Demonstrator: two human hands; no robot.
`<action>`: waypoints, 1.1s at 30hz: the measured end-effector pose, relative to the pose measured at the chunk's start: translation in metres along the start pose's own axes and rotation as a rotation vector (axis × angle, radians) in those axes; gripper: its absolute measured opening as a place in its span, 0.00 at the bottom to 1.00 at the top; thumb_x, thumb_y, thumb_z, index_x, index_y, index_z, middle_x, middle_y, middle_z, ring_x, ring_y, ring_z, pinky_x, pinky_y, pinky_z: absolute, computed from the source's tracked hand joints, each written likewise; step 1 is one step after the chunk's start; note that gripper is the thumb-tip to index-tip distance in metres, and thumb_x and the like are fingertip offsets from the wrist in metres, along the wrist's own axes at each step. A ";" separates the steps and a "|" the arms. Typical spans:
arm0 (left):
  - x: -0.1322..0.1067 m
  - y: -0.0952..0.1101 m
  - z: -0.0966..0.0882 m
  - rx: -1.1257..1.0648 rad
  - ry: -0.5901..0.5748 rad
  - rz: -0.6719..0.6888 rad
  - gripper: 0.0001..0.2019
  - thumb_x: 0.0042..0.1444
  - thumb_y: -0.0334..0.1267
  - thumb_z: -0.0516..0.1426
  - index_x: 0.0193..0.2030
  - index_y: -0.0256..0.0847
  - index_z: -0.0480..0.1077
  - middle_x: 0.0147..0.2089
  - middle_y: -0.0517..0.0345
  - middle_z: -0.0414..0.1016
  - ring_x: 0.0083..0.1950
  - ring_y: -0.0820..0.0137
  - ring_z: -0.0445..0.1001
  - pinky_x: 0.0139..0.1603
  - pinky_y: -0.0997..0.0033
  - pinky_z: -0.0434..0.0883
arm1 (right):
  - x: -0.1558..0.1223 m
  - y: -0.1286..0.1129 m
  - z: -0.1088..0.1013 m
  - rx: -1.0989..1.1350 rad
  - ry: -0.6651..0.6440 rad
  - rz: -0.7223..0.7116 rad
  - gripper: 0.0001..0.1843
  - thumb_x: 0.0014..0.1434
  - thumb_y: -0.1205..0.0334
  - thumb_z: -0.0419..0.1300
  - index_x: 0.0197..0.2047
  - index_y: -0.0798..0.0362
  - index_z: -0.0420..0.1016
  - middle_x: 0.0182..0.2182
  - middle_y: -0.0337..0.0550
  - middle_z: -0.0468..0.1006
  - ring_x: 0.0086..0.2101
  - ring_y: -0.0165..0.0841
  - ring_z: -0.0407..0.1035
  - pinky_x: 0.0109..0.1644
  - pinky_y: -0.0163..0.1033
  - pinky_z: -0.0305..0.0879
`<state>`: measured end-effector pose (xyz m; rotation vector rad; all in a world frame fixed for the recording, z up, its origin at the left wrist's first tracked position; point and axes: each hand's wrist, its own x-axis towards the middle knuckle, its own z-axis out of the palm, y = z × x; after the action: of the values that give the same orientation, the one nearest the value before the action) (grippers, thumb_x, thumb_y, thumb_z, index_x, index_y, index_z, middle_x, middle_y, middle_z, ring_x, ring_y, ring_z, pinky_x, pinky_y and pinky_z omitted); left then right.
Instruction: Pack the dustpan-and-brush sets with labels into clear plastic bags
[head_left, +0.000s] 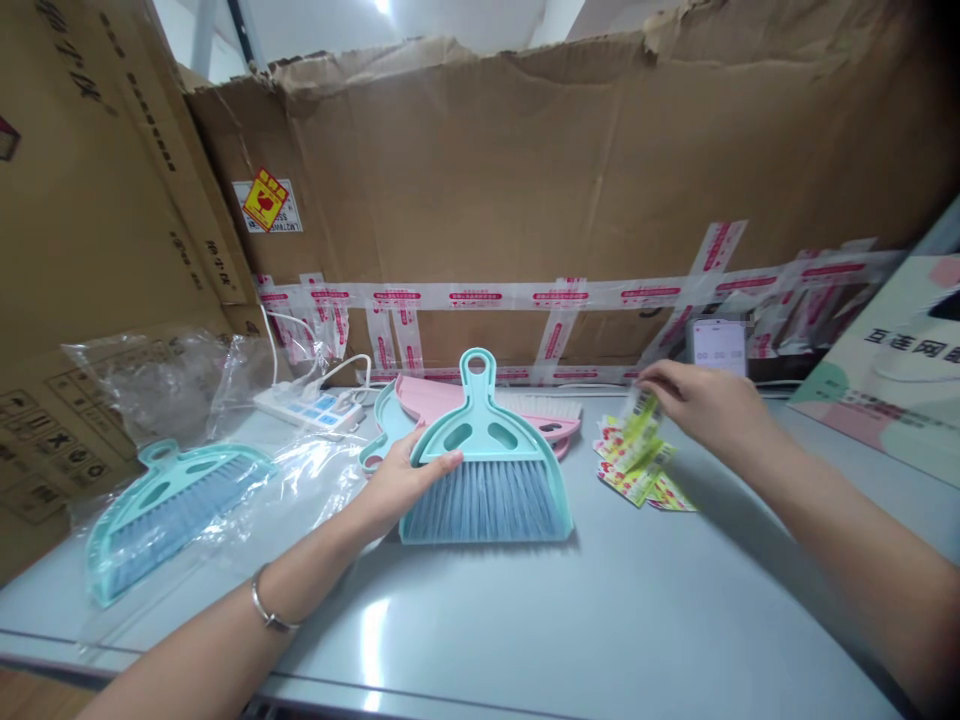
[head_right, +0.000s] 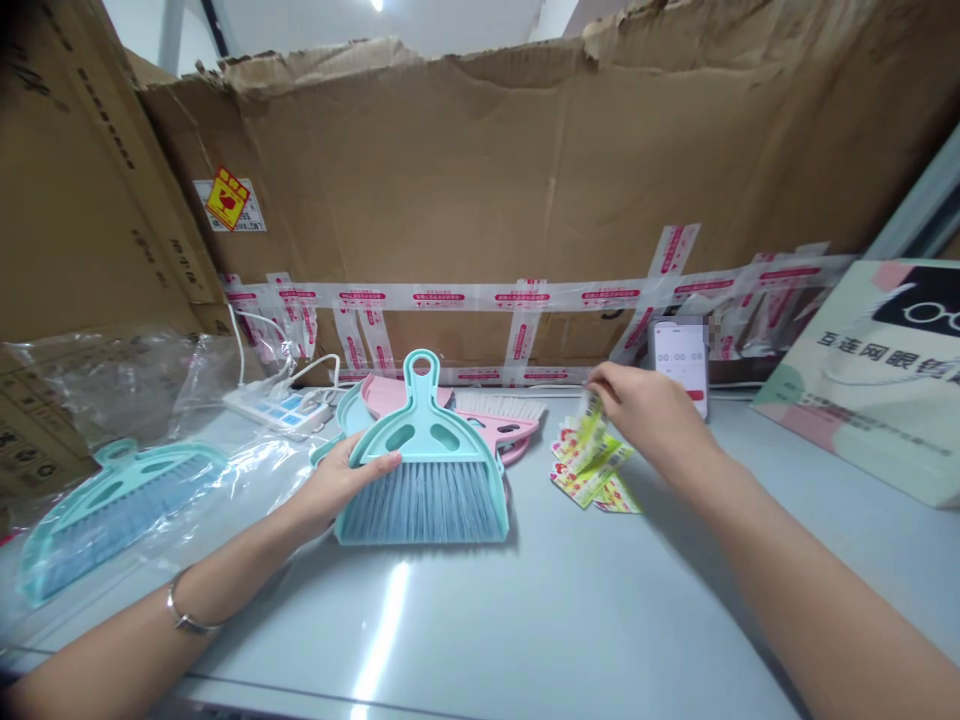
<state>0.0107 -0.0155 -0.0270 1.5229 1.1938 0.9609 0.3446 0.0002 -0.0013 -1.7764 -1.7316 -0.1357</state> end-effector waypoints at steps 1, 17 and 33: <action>0.000 0.000 0.000 0.002 0.002 -0.002 0.20 0.48 0.49 0.62 0.45 0.41 0.72 0.47 0.52 0.77 0.50 0.60 0.73 0.51 0.64 0.68 | -0.008 -0.017 -0.005 0.084 0.061 -0.065 0.03 0.55 0.64 0.57 0.32 0.51 0.72 0.31 0.47 0.78 0.30 0.36 0.69 0.34 0.39 0.57; -0.001 -0.002 0.005 -0.148 0.042 -0.081 0.23 0.46 0.48 0.64 0.48 0.40 0.71 0.45 0.53 0.78 0.45 0.62 0.76 0.47 0.65 0.72 | -0.074 -0.103 0.038 1.004 -0.602 0.223 0.23 0.51 0.41 0.60 0.34 0.50 0.56 0.18 0.29 0.72 0.18 0.31 0.71 0.28 0.35 0.62; 0.000 -0.002 0.006 -0.309 -0.094 -0.128 0.27 0.37 0.42 0.70 0.45 0.38 0.69 0.42 0.52 0.79 0.43 0.60 0.77 0.47 0.60 0.72 | -0.078 -0.107 0.046 1.060 -0.465 0.371 0.31 0.46 0.35 0.60 0.35 0.48 0.51 0.18 0.34 0.75 0.19 0.37 0.73 0.23 0.36 0.64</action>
<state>0.0157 -0.0164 -0.0304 1.2188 1.0108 0.9300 0.2194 -0.0520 -0.0372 -1.2791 -1.2755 1.2024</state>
